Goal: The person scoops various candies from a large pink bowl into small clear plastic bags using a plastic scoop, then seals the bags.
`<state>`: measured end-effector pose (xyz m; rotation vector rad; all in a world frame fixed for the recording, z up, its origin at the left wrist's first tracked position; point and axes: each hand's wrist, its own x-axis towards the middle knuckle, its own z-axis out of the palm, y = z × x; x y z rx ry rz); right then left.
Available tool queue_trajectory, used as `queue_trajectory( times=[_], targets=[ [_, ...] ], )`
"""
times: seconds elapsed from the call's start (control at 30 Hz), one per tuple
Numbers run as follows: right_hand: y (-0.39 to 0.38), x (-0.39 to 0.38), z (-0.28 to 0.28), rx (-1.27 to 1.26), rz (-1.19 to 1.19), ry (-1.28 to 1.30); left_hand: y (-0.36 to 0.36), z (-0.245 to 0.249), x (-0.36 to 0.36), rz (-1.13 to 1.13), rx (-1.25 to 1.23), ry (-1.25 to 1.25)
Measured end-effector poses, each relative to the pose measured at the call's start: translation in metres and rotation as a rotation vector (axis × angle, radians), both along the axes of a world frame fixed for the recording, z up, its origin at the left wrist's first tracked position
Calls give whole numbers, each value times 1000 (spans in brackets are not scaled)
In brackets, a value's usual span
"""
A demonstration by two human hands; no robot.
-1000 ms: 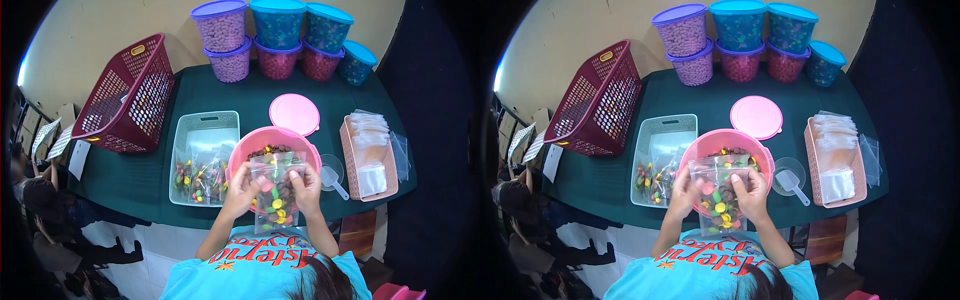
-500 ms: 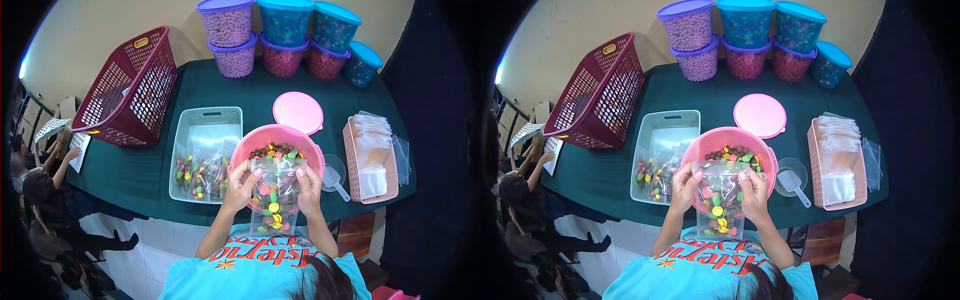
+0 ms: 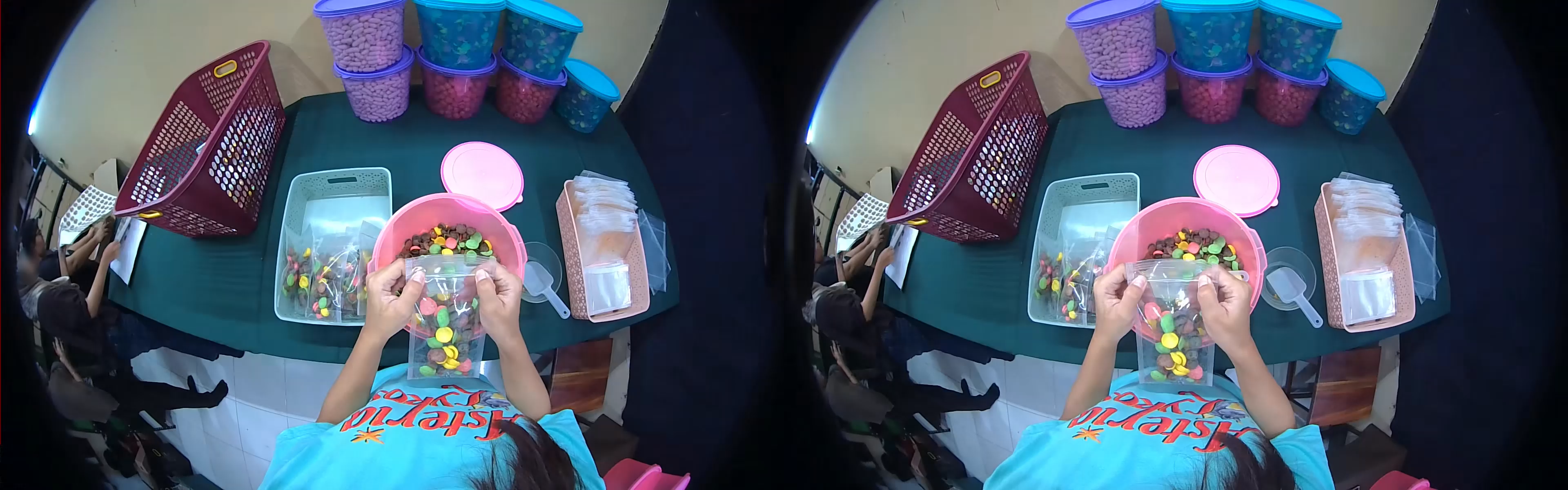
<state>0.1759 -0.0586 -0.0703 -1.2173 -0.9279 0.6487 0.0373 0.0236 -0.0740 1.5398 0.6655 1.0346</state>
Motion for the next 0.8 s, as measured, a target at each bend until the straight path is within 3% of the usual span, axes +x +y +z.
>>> queue_trajectory(
  times=[0.3,0.47,0.8],
  targets=[
    [1,-2,3,-67,69,39,-3,11,1,-99,-125,-149],
    [-2,-5,8,-57,60,18,1,6,0,-99,-26,37],
    [0,0,5,-114,199,36,6,6,-5,-238,-52,-7]
  ],
)
